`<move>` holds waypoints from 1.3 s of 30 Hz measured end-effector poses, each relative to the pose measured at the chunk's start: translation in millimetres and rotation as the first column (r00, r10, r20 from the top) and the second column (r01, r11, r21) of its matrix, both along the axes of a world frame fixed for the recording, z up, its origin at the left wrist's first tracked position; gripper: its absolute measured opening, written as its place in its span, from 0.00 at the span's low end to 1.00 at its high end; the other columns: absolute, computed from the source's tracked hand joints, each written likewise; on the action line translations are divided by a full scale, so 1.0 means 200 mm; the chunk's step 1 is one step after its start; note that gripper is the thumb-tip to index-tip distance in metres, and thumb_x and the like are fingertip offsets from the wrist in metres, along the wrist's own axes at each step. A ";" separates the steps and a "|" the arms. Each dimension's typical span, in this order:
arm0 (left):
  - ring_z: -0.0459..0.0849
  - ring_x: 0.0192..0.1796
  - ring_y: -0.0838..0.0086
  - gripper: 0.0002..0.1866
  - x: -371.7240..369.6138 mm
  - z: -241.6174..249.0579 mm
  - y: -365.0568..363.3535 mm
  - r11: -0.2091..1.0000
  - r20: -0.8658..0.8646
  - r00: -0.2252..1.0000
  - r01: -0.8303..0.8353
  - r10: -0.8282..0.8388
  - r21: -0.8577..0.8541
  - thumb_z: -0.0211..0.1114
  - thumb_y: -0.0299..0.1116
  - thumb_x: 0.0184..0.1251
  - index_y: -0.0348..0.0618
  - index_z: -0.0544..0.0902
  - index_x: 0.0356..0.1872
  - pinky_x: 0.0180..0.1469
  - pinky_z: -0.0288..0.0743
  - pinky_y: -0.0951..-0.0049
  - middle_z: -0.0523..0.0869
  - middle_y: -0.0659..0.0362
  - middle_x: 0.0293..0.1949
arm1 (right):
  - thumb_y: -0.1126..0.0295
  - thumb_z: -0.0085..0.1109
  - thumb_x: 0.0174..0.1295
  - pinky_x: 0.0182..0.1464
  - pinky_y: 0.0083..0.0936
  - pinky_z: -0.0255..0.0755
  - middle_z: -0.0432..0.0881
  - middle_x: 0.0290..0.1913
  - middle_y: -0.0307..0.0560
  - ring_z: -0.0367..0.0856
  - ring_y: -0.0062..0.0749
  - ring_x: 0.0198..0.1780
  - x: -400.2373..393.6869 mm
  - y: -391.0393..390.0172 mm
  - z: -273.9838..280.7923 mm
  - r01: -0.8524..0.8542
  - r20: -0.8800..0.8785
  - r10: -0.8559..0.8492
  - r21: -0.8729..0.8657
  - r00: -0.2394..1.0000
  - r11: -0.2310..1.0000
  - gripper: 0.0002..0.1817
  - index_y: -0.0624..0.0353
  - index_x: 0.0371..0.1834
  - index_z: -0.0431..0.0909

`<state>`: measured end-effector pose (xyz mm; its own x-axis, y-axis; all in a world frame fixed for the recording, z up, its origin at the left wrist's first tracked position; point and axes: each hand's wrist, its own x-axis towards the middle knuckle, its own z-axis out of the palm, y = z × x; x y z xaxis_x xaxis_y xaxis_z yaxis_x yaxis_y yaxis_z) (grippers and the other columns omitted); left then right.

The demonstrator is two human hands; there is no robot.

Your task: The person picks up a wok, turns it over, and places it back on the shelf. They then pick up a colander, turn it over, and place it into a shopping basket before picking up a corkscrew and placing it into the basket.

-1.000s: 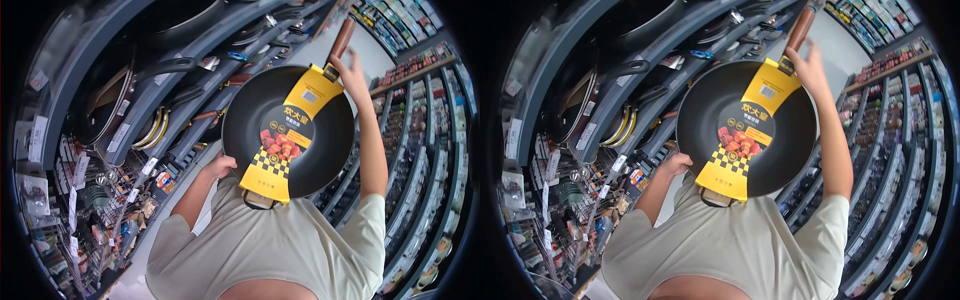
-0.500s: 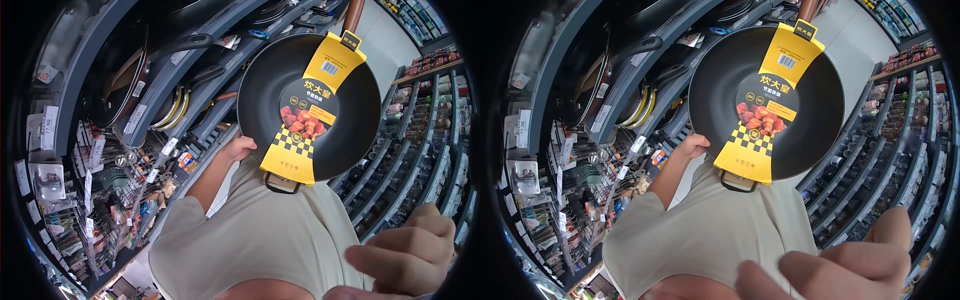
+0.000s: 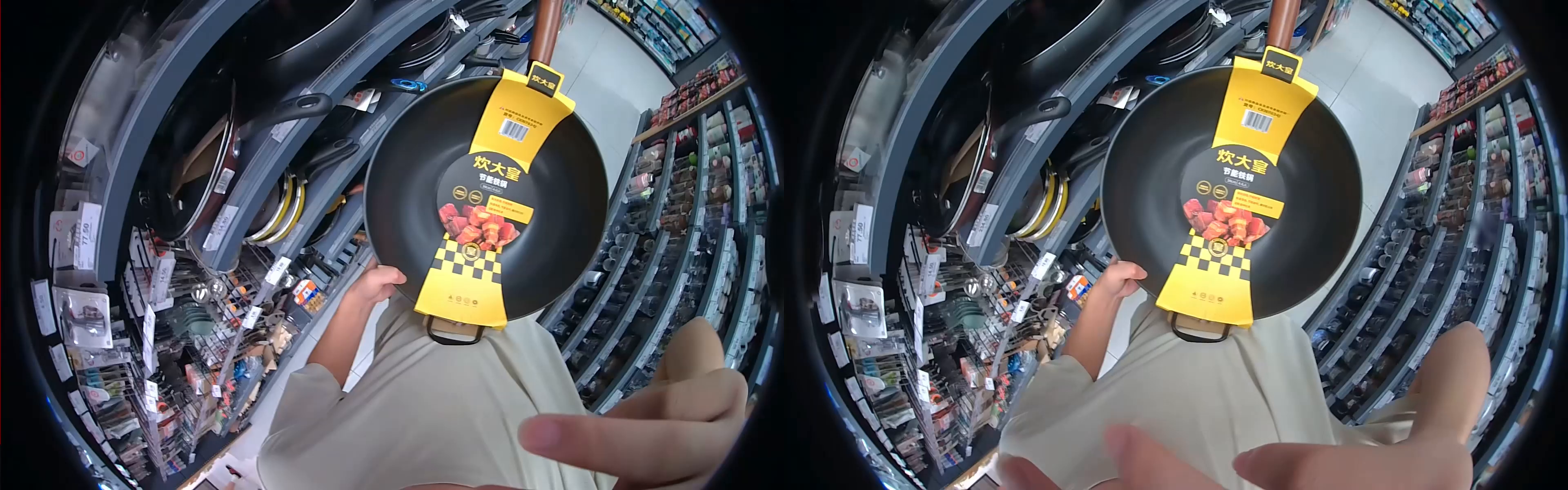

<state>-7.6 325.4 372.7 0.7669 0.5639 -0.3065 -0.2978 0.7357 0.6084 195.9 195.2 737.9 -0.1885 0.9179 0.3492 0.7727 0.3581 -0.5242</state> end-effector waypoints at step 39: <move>0.79 0.48 0.64 0.28 0.08 -0.03 -0.04 0.997 0.100 0.992 -0.069 0.071 -0.028 0.55 0.19 0.40 0.33 0.72 0.51 0.53 0.73 0.65 0.79 0.52 0.46 | 0.68 0.40 0.67 0.19 0.16 0.61 0.71 0.22 0.36 0.66 0.21 0.19 0.45 -0.18 0.04 -0.509 0.528 0.164 0.616 0.833 0.601 0.06 0.56 0.38 0.66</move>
<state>7.9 318.2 366.4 0.7533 0.6105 -0.2444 -0.4078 0.7252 0.5548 286.5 159.7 745.1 -0.6997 0.2476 0.6701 0.5748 0.7522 0.3222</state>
